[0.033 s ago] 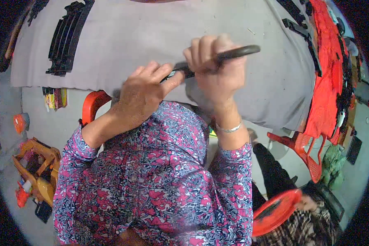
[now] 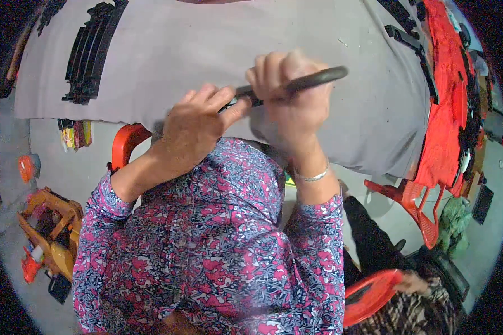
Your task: The person assembles small plastic components by inserting metal rings into them using a metal hook tool.
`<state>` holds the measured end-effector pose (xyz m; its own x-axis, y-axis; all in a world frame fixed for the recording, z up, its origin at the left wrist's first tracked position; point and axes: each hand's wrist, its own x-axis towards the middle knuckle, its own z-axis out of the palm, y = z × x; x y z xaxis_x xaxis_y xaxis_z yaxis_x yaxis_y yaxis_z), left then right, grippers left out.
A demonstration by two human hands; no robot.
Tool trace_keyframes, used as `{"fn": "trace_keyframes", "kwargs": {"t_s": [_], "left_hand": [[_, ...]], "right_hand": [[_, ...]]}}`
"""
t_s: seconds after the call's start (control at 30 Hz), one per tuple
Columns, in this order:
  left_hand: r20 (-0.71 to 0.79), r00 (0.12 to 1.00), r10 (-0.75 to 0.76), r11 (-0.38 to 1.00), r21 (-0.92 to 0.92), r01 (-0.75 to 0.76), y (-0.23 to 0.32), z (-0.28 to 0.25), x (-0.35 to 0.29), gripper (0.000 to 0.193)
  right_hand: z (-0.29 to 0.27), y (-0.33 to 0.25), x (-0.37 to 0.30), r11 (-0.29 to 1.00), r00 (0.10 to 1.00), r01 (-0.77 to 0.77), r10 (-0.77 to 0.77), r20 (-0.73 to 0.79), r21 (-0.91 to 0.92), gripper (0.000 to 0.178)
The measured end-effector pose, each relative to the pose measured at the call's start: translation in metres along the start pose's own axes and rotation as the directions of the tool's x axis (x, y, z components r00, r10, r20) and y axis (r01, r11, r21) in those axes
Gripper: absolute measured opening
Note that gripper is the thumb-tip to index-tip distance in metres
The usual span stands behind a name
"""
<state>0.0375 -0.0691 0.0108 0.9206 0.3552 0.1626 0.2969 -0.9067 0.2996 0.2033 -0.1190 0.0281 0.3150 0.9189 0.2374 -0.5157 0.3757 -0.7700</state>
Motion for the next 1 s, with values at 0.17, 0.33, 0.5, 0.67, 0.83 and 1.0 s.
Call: {"fn": "trace_keyframes", "kwargs": {"t_s": [0.17, 0.33, 0.5, 0.67, 0.83, 1.0], "left_hand": [[-0.101, 0.993, 0.054, 0.999, 0.008, -0.054, -0.003, 0.001, -0.001, 0.029], [-0.141, 0.984, 0.112, 0.993, -0.011, -0.115, -0.004, 0.003, 0.002, 0.033], [-0.053, 0.995, 0.084, 0.994, -0.063, -0.087, -0.004, 0.000, 0.002, 0.041], [-0.011, 0.999, 0.052, 0.994, -0.095, -0.052, -0.003, 0.002, -0.001, 0.046], [-0.057, 0.997, 0.050, 0.994, -0.089, -0.055, -0.002, 0.002, 0.001, 0.043], [-0.058, 0.997, 0.056, 0.996, -0.072, -0.060, -0.002, 0.005, 0.000, 0.042]], "right_hand": [[0.014, -0.008, 0.003, 0.964, 0.996, 0.006, 0.018, 0.088, -0.267, 0.052], [0.009, -0.008, 0.003, 0.960, 0.997, 0.028, -0.006, 0.079, -0.278, 0.043], [-0.006, -0.002, 0.005, 0.987, 0.998, 0.032, -0.022, -0.063, 0.160, 0.045], [-0.033, -0.014, 0.009, 0.970, 0.998, -0.061, 0.051, 0.047, 0.234, 0.052], [-0.034, -0.011, 0.009, 0.959, 0.996, -0.093, 0.089, 0.027, 0.268, 0.052], [-0.037, -0.011, 0.009, 0.956, 0.995, -0.098, 0.091, 0.040, 0.276, 0.052]]}}
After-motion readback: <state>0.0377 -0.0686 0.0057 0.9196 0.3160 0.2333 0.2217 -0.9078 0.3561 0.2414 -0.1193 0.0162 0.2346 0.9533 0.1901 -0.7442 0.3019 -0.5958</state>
